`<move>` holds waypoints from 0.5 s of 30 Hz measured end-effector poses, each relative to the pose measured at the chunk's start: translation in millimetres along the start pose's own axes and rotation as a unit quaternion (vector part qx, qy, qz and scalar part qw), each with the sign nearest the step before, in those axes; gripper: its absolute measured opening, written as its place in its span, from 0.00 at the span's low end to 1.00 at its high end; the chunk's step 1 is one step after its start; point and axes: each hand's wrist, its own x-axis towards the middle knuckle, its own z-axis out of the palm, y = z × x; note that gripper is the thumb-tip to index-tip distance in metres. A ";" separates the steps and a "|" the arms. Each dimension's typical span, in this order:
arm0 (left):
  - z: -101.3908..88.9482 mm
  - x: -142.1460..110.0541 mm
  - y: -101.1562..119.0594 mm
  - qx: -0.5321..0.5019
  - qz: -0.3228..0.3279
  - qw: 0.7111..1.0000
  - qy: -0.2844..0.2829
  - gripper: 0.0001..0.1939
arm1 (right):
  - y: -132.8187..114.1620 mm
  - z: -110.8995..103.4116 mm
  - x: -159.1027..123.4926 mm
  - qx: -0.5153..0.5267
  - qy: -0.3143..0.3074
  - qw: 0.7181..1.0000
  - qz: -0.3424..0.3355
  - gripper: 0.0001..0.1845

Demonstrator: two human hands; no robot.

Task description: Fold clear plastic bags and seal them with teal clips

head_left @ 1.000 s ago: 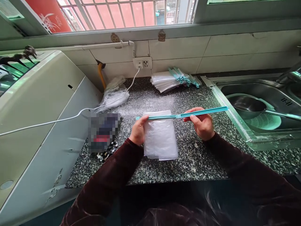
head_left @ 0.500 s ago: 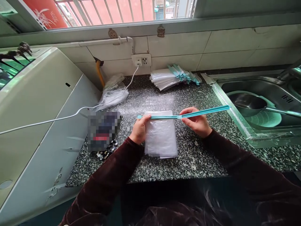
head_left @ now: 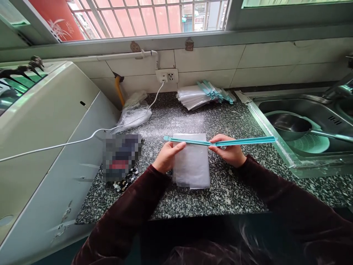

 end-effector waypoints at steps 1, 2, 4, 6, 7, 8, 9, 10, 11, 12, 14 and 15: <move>-0.4 -0.3 -0.1 0.007 -0.004 1.000 -0.008 0.16 | -0.5 -0.3 0.2 -0.001 0.005 1.000 -0.004 0.08; -0.6 -0.4 -0.2 0.010 -0.009 1.000 -0.011 0.16 | -1.0 -1.0 0.5 -0.002 0.011 1.000 -0.005 0.08; -0.6 -0.3 -0.6 0.007 -0.017 1.000 -0.012 0.16 | -1.3 -3.8 1.7 -0.008 0.029 1.000 -0.003 0.08; -0.5 -0.2 -1.2 0.001 -0.015 1.000 -0.021 0.16 | 0.0 -7.8 3.2 -0.018 0.065 0.998 0.008 0.07; -0.5 -0.1 -1.5 0.000 -0.013 0.999 -0.030 0.16 | 1.4 -9.9 4.0 -0.025 0.086 0.996 0.016 0.08; -0.7 -0.2 -1.7 0.001 -0.011 0.999 -0.040 0.16 | 3.2 -11.9 4.7 -0.032 0.107 0.993 0.025 0.08; -1.0 -0.3 -1.8 0.001 -0.010 0.999 -0.050 0.16 | 5.3 -13.5 5.3 -0.040 0.123 0.991 0.034 0.08; -1.4 -0.5 -1.9 0.002 -0.009 0.998 -0.060 0.16 | 7.3 -14.6 5.7 -0.047 0.132 0.989 0.043 0.08; -1.8 -0.8 -1.8 0.003 -0.009 0.998 -0.069 0.16 | 9.2 -15.1 6.0 -0.055 0.133 0.988 0.049 0.08; -2.2 -1.2 -1.7 0.004 -0.011 0.997 -0.078 0.16 | 10.7 -14.9 6.0 -0.063 0.126 0.989 0.053 0.08; -2.5 -2.0 -1.5 0.006 -0.015 0.996 -0.090 0.17 | 11.8 -13.0 5.5 -0.071 0.101 0.991 0.051 0.09; -2.6 -2.3 -1.5 0.008 -0.019 0.996 -0.092 0.17 | 11.3 -11.5 5.0 -0.071 0.086 0.993 0.048 0.10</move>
